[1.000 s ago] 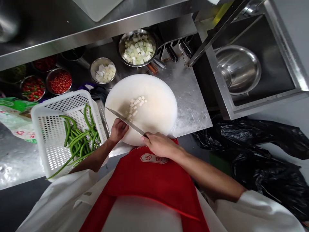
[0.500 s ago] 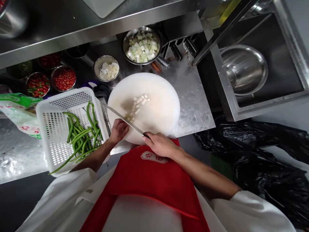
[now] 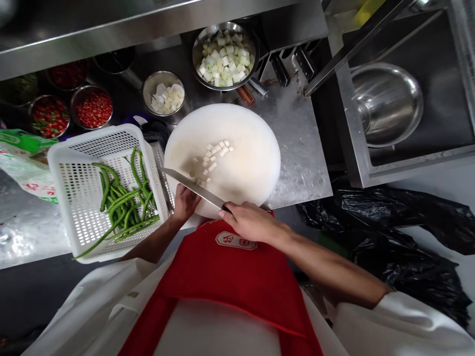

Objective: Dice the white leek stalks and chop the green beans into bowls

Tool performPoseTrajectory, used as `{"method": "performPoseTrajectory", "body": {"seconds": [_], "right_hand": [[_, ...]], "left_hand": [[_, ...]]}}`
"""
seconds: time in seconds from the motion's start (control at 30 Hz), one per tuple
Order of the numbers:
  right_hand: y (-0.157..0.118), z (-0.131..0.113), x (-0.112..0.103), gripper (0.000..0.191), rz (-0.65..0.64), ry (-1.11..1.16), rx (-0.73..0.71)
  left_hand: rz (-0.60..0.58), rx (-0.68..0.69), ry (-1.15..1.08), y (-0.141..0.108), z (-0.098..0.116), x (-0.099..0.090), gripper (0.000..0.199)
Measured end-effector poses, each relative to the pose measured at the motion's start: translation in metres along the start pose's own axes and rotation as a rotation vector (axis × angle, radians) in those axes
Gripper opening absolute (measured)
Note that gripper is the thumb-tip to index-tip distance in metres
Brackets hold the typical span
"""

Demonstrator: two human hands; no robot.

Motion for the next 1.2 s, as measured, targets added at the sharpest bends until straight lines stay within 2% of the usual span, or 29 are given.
{"method": "performPoseTrajectory", "body": {"seconds": [0.23, 0.47, 0.57, 0.73, 0.97, 1.1, 1.2], "right_hand": [[0.000, 0.001, -0.004, 0.056, -0.036, -0.036, -0.012], [0.044, 0.013, 0.020, 0.050, 0.043, -0.066, -0.106], [0.052, 0.017, 0.020, 0.050, 0.083, 0.003, -0.148], [0.029, 0.019, 0.011, 0.050, 0.129, 0.104, -0.156], [-0.006, 0.009, 0.016, 0.053, 0.017, 0.077, -0.092], [-0.012, -0.004, 0.011, 0.050, 0.009, 0.049, -0.057], [-0.002, -0.008, 0.014, 0.050, -0.008, 0.012, -0.024]], "left_hand": [[0.035, -0.018, 0.028, -0.007, 0.003, -0.002, 0.015], [0.051, -0.029, 0.002, -0.006, 0.002, 0.001, 0.011], [0.073, -0.017, -0.020, -0.006, 0.005, -0.003, 0.008], [0.081, -0.042, -0.026, -0.011, 0.005, -0.013, 0.007], [0.137, -0.009, -0.010, -0.020, 0.000, -0.006, 0.010], [0.111, -0.047, 0.006, -0.021, -0.004, 0.002, 0.009], [0.124, -0.065, 0.022, -0.021, -0.006, 0.005, 0.008]]}}
Point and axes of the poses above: each hand's wrist, its own y-axis towards the middle knuckle, its own x-axis out of the palm, z = x × y, the point moved 6 cm from there along y, towards the middle knuckle, and after that the axes turned 8 degrees about -x, right-handed, at the moved point
